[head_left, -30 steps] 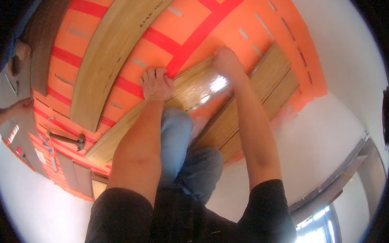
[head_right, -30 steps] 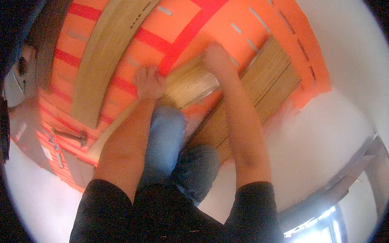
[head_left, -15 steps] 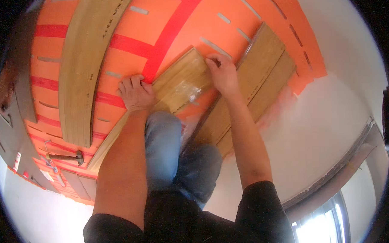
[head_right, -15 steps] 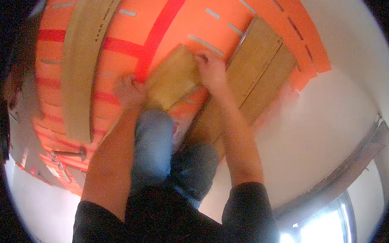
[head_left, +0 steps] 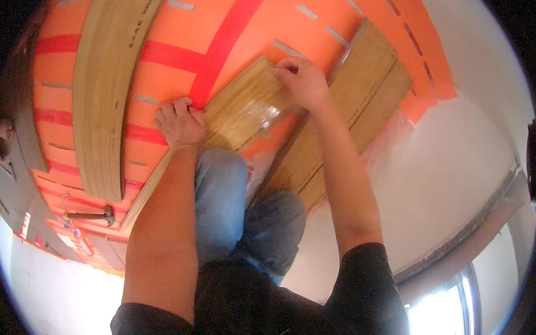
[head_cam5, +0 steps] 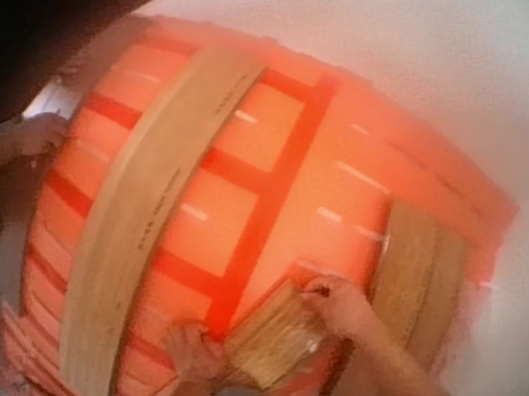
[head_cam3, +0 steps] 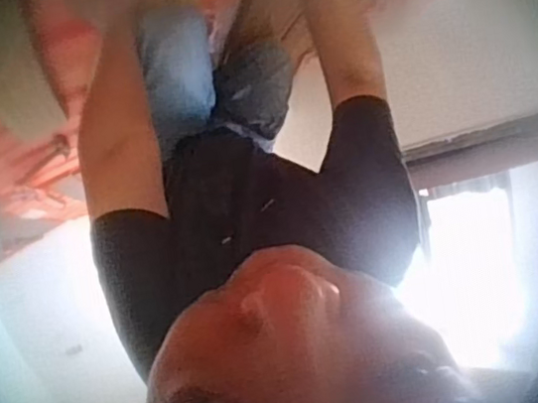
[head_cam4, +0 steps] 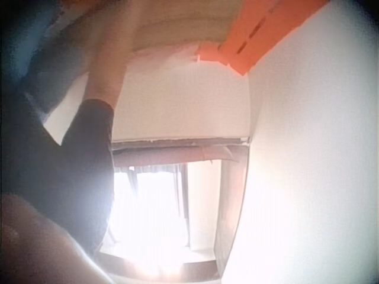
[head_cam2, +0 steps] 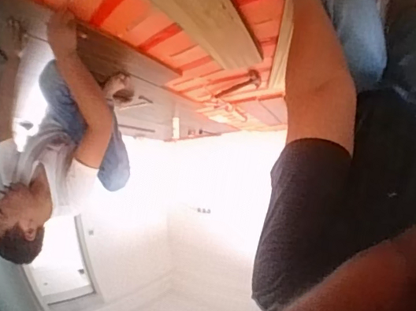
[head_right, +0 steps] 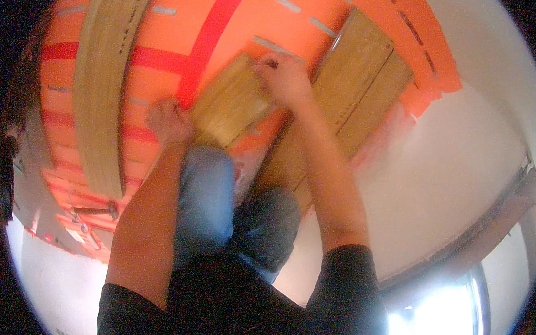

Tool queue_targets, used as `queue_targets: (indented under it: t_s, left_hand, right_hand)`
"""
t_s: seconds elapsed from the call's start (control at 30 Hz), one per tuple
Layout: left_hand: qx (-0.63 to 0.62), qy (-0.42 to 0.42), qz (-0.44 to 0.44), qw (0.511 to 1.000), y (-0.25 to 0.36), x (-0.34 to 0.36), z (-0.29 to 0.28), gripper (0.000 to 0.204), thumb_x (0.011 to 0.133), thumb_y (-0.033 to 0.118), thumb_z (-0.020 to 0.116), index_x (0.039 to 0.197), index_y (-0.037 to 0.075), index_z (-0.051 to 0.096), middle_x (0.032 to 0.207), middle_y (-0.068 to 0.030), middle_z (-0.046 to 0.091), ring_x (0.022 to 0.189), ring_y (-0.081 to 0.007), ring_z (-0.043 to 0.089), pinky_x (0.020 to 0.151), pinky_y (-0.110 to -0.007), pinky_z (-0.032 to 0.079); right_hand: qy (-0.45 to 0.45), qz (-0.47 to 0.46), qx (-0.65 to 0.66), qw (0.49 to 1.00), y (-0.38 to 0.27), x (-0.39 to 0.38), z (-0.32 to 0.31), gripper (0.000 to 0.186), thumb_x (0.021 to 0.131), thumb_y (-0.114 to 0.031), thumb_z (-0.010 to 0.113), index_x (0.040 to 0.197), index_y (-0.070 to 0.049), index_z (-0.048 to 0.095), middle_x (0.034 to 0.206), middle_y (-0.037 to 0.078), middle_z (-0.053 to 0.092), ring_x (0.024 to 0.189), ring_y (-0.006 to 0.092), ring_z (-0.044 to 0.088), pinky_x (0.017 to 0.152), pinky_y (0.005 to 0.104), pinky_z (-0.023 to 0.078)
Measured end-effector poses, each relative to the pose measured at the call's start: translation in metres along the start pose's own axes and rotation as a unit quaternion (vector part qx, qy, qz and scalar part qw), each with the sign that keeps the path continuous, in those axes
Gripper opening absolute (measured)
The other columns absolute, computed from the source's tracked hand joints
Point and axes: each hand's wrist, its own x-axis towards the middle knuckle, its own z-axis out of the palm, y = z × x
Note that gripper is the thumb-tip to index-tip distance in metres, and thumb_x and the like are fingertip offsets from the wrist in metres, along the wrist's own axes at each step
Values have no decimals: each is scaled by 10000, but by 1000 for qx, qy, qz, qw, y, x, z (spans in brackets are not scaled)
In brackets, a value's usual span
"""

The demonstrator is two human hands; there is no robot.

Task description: Install wooden floorboards by peeling off protective film and positioning them on a pre-marked subfloor.

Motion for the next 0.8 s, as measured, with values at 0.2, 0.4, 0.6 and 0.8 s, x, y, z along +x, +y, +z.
queue_targets:
  t_s: [0.2,0.4,0.6,0.8]
  left_hand:
    - [-13,-7,-4,1000,-3,-1,4,248,774,276,632,1007,196,620,1072,-134,546,1062,-384,516,874,-550,376]
    - [-17,7,5,1000,-4,-1,5,251,774,275,640,1015,208,613,1071,-132,543,1065,-379,516,872,-542,372]
    - [-18,12,2,1000,-2,0,4,251,770,270,648,1011,214,607,1061,-130,539,1059,-378,515,874,-539,372]
    - [-3,16,0,1000,0,0,1,236,767,274,645,992,212,611,1044,-124,539,1045,-369,519,877,-537,372]
  right_hand:
    - [25,-125,-160,979,-4,6,-5,228,920,-231,722,1009,-21,732,905,130,738,831,235,697,793,358,541]
    - [10,-121,-153,981,-5,10,-3,202,933,-217,703,1002,-30,735,934,148,740,854,277,700,823,384,541]
    - [-37,-129,-242,961,-8,18,-1,147,947,-162,649,959,-20,681,937,169,708,912,355,677,843,444,528]
    - [-9,-133,-212,968,1,11,13,145,977,-132,592,969,12,609,963,224,661,969,400,638,879,477,500]
